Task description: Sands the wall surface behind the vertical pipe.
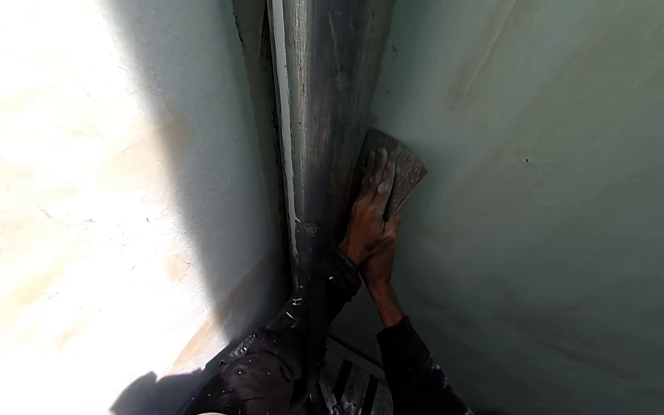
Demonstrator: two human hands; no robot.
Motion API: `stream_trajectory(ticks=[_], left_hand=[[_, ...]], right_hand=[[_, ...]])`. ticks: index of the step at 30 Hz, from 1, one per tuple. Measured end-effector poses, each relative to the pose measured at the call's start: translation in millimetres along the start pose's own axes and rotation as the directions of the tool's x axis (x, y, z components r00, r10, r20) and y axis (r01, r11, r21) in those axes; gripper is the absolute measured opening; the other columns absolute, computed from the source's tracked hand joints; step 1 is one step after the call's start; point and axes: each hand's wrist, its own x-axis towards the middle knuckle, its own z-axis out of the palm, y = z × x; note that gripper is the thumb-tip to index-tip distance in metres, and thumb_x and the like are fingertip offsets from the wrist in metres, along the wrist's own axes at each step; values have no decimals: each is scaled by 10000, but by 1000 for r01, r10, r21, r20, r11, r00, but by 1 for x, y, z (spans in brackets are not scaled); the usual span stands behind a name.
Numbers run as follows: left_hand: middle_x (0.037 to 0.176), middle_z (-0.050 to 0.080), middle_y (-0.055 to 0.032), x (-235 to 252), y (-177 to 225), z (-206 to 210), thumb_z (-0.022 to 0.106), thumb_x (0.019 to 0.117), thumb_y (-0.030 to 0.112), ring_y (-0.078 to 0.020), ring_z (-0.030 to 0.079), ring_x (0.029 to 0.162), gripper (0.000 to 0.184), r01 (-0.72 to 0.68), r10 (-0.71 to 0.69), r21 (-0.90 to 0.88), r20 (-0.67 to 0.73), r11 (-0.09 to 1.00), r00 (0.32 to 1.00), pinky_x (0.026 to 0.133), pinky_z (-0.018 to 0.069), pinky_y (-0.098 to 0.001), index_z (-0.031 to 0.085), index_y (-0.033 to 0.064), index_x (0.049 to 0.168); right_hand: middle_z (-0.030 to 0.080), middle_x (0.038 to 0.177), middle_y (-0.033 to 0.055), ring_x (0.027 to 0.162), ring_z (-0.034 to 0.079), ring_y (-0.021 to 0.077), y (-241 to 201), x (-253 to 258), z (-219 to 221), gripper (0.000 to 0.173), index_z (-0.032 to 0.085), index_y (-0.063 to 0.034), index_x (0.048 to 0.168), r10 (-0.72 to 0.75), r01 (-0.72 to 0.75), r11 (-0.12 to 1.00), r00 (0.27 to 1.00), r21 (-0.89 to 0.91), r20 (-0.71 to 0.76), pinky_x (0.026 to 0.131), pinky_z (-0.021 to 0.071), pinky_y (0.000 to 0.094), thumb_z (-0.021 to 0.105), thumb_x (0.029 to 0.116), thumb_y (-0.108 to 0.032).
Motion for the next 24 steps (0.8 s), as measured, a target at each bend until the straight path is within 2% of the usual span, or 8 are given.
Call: stream_trajectory(ticks=[3,6,8,11,13,18,21,24], left_hand=[[1620,326,-254,-29,-10,12,603,860,154,-337,287,1534,716,104,-104,24,0,994,995,1244,279,-418,409,-98,1502],[1591,356,-288,53,15,-12,603,856,131,-355,335,1510,704,41,-38,58,-53,997,998,1229,296,-388,414,-122,1485],[1624,303,-271,72,21,-20,582,862,120,-334,271,1540,724,-30,31,34,-53,999,998,1255,255,-373,367,-118,1511],[1666,238,-216,-16,-1,0,581,866,139,-301,214,1560,763,49,-49,-1,21,999,999,1267,262,-397,323,-80,1550],[1617,343,-241,-44,-17,17,599,852,133,-314,311,1526,716,116,-116,-11,-23,993,993,1226,318,-401,411,-85,1507],[1619,290,-296,59,26,-21,595,854,96,-380,296,1520,746,3,0,51,-55,999,998,1241,255,-377,333,-161,1503],[1644,270,-255,-6,-3,6,601,857,149,-333,221,1556,745,21,-23,-33,-55,999,998,1282,231,-403,367,-125,1509],[1594,360,-277,-43,-18,24,622,853,168,-332,306,1526,711,129,-131,-28,-105,991,986,1236,297,-393,433,-118,1477]], right_hand=[[680,677,184,651,704,312,8,-9,-4,254,692,97,844,-35,36,999,999,-27,20,635,564,483,707,826,-157],[630,635,159,589,649,300,-40,51,-27,252,670,76,850,-95,95,995,996,-9,-2,566,511,479,701,879,-172],[629,637,124,573,642,262,-44,58,-22,252,663,37,860,-95,96,995,994,13,-50,533,509,449,700,877,-211],[699,729,209,701,719,346,4,-11,0,272,696,109,919,34,-34,999,997,-6,62,671,577,525,729,845,-151],[701,729,214,710,720,352,15,-21,0,261,702,112,889,38,-36,999,996,-24,86,686,574,523,719,836,-143],[631,631,136,580,650,276,-36,58,-20,246,665,53,838,-90,90,996,995,17,-32,540,512,461,702,865,-189],[698,738,213,705,715,353,9,1,-2,285,692,113,926,24,-21,999,997,-34,70,673,578,529,724,846,-159],[687,682,187,658,709,332,20,-12,-8,248,705,82,827,-1,8,997,996,-81,85,635,566,507,693,838,-165]])
